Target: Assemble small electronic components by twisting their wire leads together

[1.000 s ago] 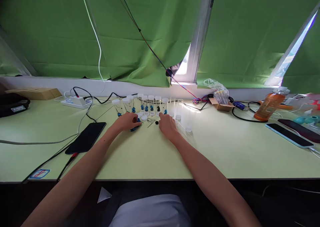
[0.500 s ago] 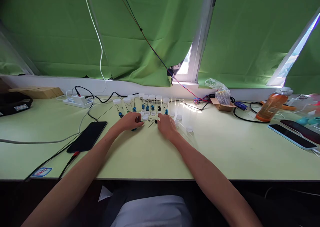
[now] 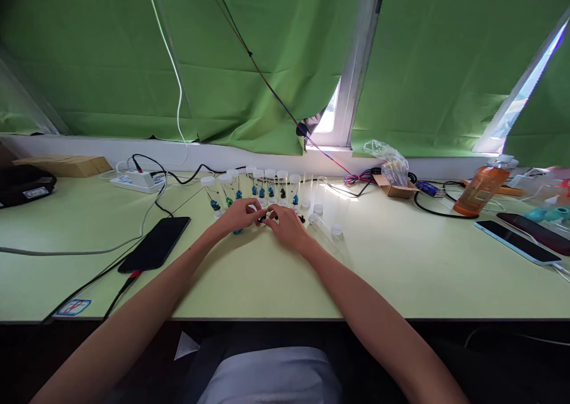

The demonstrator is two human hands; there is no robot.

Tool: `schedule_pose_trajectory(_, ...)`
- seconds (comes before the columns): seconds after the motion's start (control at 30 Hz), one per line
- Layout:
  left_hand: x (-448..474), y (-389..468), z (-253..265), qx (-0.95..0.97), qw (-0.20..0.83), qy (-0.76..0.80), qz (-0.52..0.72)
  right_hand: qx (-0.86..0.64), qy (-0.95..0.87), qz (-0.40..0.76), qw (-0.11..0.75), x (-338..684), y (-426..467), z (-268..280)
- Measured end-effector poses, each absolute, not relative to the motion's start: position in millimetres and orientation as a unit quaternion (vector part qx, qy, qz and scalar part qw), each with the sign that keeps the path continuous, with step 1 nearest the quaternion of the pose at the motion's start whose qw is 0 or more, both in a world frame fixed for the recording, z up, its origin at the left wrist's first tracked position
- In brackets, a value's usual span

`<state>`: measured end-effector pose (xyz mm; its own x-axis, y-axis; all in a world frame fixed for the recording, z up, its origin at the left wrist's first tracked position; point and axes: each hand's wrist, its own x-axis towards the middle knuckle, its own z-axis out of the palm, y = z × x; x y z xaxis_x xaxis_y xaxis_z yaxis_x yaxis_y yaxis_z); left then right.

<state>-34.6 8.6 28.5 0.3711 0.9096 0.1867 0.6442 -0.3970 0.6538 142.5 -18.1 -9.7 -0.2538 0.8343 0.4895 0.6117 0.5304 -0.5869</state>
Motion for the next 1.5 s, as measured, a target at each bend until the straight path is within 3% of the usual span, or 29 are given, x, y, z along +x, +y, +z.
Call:
schedule_pose_trajectory(0.2,-30.2,8.0,21.0,0.776,0.334,0.461,0.272,-0.46,-0.76,0.189,0.419,141.5,-23.6,-4.6)
schedule_pose_trajectory(0.43,-29.8,9.4,16.7,0.776,0.365,0.435,0.275,-0.463,-0.743,0.218,0.43,142.3,-19.0,-10.0)
schedule_pose_trajectory(0.9,-24.2,4.8,17.1,0.809,0.303,0.427,0.267,-0.457,-0.736,0.203,0.456,143.5,-14.3,-14.4)
schedule_pose_trajectory(1.2,-24.7,12.7,15.0,0.785,0.253,0.464,0.323,-0.478,-0.73,0.155,0.464,142.8,-11.7,-12.4)
schedule_pose_trajectory(1.5,-24.9,16.1,12.3,0.76,0.23,0.49,0.361,-0.506,-0.769,0.118,0.372,145.9,-11.9,-18.8)
